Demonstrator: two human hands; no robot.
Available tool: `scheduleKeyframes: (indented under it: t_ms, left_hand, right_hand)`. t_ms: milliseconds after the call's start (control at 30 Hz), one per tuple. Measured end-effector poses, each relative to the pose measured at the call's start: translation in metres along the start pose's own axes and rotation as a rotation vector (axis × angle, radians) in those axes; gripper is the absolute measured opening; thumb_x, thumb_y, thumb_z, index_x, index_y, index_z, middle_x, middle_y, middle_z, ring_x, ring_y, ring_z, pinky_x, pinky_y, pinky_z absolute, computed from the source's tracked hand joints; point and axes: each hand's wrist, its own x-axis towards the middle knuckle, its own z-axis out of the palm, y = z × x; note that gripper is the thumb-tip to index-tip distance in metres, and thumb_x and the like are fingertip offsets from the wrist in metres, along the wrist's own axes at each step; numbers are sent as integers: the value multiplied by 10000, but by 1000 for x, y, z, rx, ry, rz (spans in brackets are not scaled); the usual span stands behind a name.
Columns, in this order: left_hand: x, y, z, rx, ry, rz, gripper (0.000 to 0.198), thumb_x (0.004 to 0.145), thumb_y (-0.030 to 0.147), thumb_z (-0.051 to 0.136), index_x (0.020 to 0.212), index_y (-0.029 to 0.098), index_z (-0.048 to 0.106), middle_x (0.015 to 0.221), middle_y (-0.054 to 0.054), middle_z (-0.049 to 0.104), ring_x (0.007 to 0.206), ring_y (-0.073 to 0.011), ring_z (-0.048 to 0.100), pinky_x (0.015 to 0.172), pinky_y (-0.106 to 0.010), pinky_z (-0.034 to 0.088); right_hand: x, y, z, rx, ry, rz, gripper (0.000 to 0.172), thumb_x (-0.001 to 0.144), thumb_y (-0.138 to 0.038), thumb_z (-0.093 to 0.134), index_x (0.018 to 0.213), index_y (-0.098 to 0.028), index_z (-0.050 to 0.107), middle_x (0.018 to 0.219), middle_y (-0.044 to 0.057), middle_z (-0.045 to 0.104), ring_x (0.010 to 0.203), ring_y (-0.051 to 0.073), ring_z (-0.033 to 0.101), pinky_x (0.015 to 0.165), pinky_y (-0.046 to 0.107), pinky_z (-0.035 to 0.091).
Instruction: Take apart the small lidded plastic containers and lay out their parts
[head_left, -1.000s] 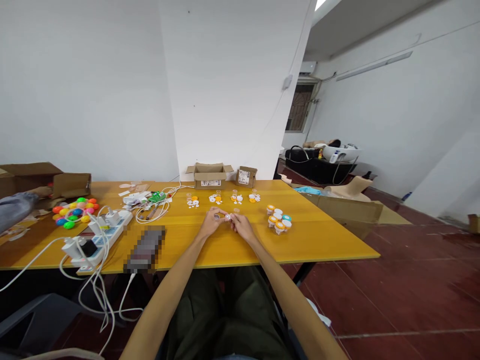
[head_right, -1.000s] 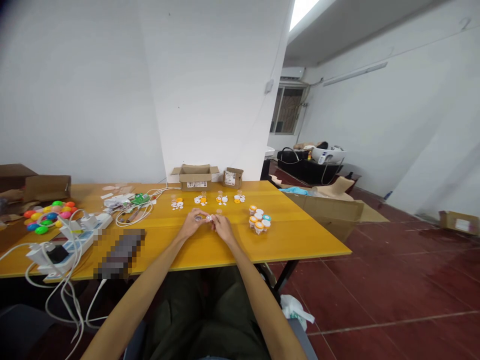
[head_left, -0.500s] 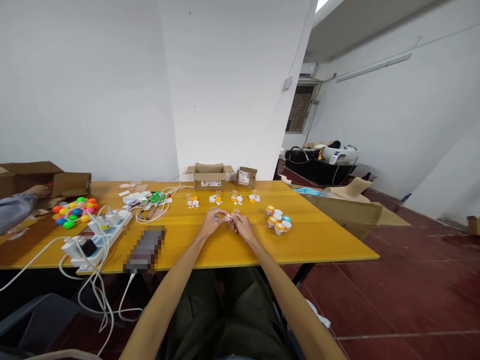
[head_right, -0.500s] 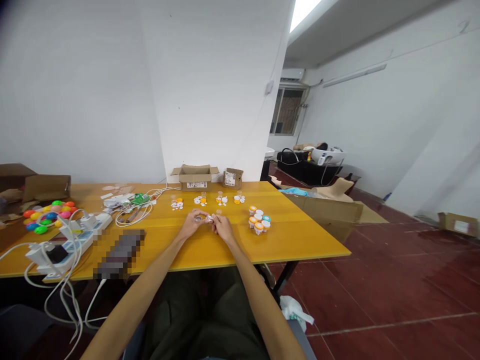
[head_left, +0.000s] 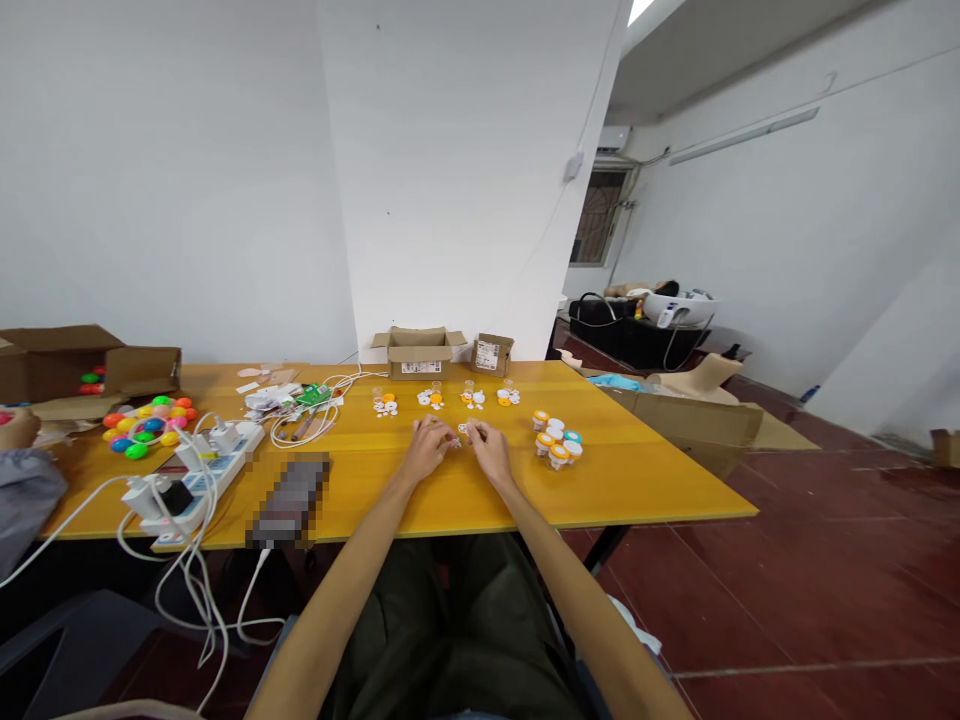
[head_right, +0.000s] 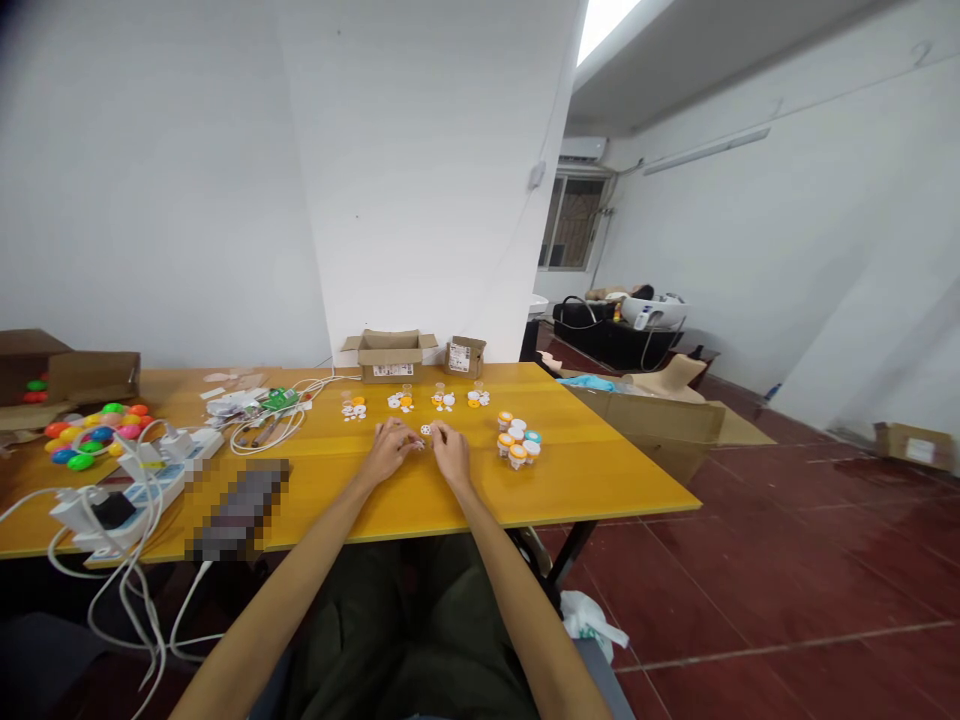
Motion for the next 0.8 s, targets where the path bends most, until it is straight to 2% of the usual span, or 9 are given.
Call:
scheduleKeyframes:
  t_ms: [200,400,500,633,800]
  left_hand:
    - [-2,0,0,56,-8,12,111,907,272,636,905,285,746,920,-36,731,1045,-250,517,974,-411,326]
    - [0,-6,5,16,7,2,104,884,249,653,866,283,750,896,-44,723,1044,-257,525,974,-413,335]
    - [2,-11,8,-27,64,-31,99,877,284,660,837,275,750,867,-53,716,1041,-265,539,957,-414,357]
    - [7,-22,8,-53,204,-135,124,886,284,626,862,256,744,912,-58,717,1053,-267,558,947,-418,385]
    - [9,-41,0,75,291,-266,162,886,234,570,887,242,731,1013,-97,698,1119,-310,553,941,-462,412]
  right_hand:
    - [1,4,3,-93,10,84,189,808,-316,562,718,-224,701,712,49,747,705,227,689,668,293,507]
    - [1,0,2,-193,-54,136,142,770,-206,609,747,-234,747,781,49,777,779,229,722,677,273,504]
    - [0,-2,1,-233,-90,145,107,759,-230,649,742,-249,753,778,44,777,799,242,724,646,272,486]
    - [1,-3,-1,-247,-119,139,79,753,-294,686,742,-267,759,742,31,769,776,241,721,600,266,459]
    - [-1,-9,-1,-243,-92,168,111,768,-290,661,761,-249,764,758,53,768,788,248,720,619,273,470]
